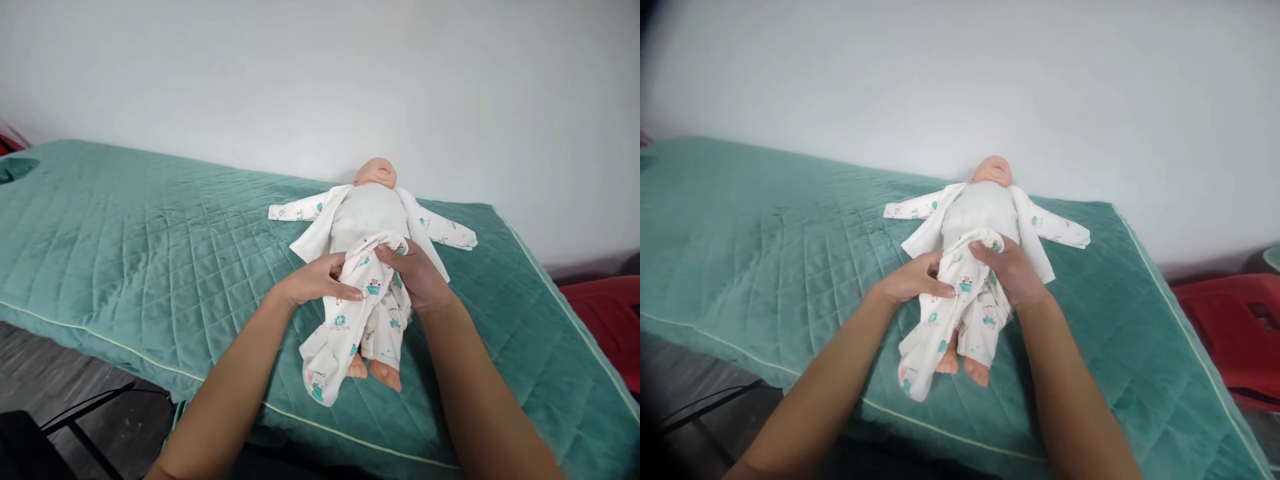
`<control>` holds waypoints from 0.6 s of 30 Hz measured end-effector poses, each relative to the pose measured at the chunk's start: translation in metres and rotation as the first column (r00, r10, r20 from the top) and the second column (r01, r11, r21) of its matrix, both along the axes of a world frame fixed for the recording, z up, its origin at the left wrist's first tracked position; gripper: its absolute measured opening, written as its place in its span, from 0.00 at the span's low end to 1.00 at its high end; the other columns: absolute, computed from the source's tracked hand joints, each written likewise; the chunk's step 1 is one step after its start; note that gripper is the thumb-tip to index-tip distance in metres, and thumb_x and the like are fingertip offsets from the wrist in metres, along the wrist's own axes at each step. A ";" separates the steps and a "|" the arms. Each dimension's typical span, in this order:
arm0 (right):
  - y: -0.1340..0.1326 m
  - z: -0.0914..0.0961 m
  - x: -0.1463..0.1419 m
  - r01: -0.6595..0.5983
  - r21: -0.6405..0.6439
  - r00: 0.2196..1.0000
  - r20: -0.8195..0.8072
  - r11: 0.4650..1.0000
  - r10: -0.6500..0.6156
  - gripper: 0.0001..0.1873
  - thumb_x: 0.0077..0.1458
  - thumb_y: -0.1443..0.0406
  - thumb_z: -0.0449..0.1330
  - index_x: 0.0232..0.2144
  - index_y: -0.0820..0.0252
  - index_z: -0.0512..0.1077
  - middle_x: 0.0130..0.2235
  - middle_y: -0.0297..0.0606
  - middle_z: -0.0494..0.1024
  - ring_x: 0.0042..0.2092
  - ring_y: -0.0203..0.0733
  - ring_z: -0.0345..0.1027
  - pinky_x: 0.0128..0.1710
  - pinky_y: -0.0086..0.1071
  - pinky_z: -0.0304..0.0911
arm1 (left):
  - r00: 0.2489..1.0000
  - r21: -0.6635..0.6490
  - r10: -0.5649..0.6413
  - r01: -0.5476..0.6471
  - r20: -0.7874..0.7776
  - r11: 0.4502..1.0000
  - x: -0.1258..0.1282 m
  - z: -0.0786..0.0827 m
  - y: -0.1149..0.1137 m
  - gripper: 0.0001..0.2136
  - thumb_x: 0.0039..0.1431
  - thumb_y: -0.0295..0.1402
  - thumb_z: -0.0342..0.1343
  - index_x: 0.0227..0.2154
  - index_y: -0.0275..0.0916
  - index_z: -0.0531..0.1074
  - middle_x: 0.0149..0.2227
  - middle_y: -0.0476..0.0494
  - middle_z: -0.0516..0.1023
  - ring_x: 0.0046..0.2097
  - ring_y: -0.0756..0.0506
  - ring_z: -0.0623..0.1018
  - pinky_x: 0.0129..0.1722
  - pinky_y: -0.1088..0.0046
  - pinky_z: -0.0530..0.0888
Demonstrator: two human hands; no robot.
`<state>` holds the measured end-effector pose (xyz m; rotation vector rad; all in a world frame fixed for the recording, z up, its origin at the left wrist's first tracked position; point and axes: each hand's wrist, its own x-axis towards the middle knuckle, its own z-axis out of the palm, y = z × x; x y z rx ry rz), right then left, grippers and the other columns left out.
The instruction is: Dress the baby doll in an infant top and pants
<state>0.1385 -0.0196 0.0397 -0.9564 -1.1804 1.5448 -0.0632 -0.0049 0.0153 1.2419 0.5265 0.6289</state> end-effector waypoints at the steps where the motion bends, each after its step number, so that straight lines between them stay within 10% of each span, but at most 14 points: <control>1: 0.000 0.001 0.000 0.002 0.006 1.000 0.012 1.000 -0.002 0.18 0.50 0.55 0.71 0.42 0.58 0.79 0.37 0.39 0.84 0.36 0.47 0.77 0.35 0.37 0.72 | 1.000 -0.022 0.016 -0.015 0.021 1.000 0.001 -0.001 0.000 0.23 0.43 0.38 0.74 0.42 0.35 0.77 0.40 0.42 0.81 0.39 0.44 0.79 0.39 0.71 0.74; 12: -0.007 0.018 0.002 -0.422 0.039 0.795 0.496 0.906 0.349 0.23 0.46 0.60 0.74 0.46 0.54 0.80 0.39 0.35 0.84 0.40 0.47 0.76 0.36 0.35 0.72 | 0.898 -0.179 0.384 -0.350 0.217 0.920 0.012 -0.014 -0.003 0.20 0.44 0.44 0.72 0.36 0.37 0.77 0.33 0.46 0.81 0.33 0.46 0.79 0.35 0.72 0.75; 18: -0.007 0.005 0.004 -0.125 -0.011 0.965 0.232 0.992 0.124 0.17 0.49 0.58 0.72 0.41 0.57 0.80 0.40 0.38 0.84 0.41 0.48 0.78 0.39 0.38 0.73 | 0.943 -0.075 0.291 -0.282 0.164 0.957 0.009 -0.013 0.000 0.24 0.47 0.47 0.71 0.42 0.36 0.78 0.38 0.44 0.82 0.35 0.46 0.78 0.35 0.74 0.73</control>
